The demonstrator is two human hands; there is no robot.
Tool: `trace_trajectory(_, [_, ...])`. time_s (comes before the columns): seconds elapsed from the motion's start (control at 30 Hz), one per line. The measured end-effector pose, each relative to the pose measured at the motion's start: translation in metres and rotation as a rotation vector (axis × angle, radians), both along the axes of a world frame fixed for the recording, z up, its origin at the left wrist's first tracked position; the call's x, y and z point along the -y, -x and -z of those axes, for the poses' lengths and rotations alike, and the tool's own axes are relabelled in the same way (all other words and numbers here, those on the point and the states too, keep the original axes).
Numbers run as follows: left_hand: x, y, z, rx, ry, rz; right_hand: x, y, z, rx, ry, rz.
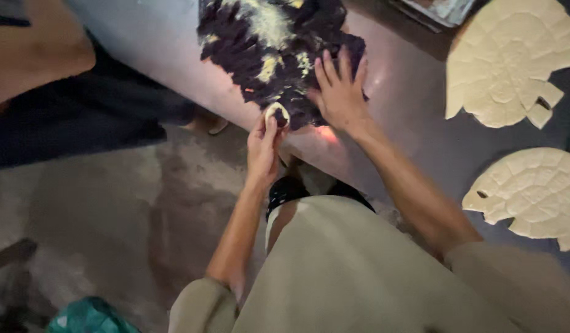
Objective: The person repeatedly takes small pieces of dough, rolls them into balls, and places them on a metal tray. A coworker works alongside at the same table, handling similar dough pieces.
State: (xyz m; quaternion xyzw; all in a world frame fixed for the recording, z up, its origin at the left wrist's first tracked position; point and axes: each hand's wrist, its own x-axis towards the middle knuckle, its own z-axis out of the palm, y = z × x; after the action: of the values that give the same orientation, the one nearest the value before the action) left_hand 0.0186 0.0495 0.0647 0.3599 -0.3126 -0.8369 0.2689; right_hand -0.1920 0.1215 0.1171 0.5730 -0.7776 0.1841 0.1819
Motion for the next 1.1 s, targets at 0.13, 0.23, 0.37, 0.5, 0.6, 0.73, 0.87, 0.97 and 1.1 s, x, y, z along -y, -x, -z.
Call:
trace_trajectory(0.13, [0.023,-0.001,-0.022,0.083,0.226,-0.011,-0.005,0.001,-0.001,0.670,-0.533,0.081])
trace_trajectory(0.23, [0.013,0.019,-0.026,0.089,0.299,0.067,-0.033,0.015,-0.009,0.909,-0.419,0.179])
trace_trajectory(0.37, [-0.029,0.076,-0.023,-0.178,0.249,0.185,-0.067,0.024,-0.015,1.840,0.055,-0.004])
trace_trajectory(0.5, [-0.094,0.116,-0.029,-0.161,0.400,0.284,-0.128,0.029,-0.025,1.723,0.258,0.047])
trace_trajectory(0.6, [-0.135,0.125,-0.039,0.047,0.618,0.517,-0.198,0.039,-0.030,1.610,0.330,0.136])
trace_trajectory(0.73, [-0.188,0.146,-0.047,0.058,0.422,0.726,-0.304,0.052,-0.029,1.349,0.217,-0.089])
trace_trajectory(0.87, [-0.248,0.160,-0.034,0.107,0.370,0.733,-0.366,0.030,0.002,0.982,0.340,0.088])
trace_trajectory(0.97, [-0.302,0.165,-0.005,0.179,0.161,0.580,-0.385,0.016,0.037,0.756,0.217,0.246])
trace_trajectory(1.1, [-0.339,0.147,0.041,0.212,-0.026,0.701,-0.395,0.017,0.081,0.920,-0.062,0.295])
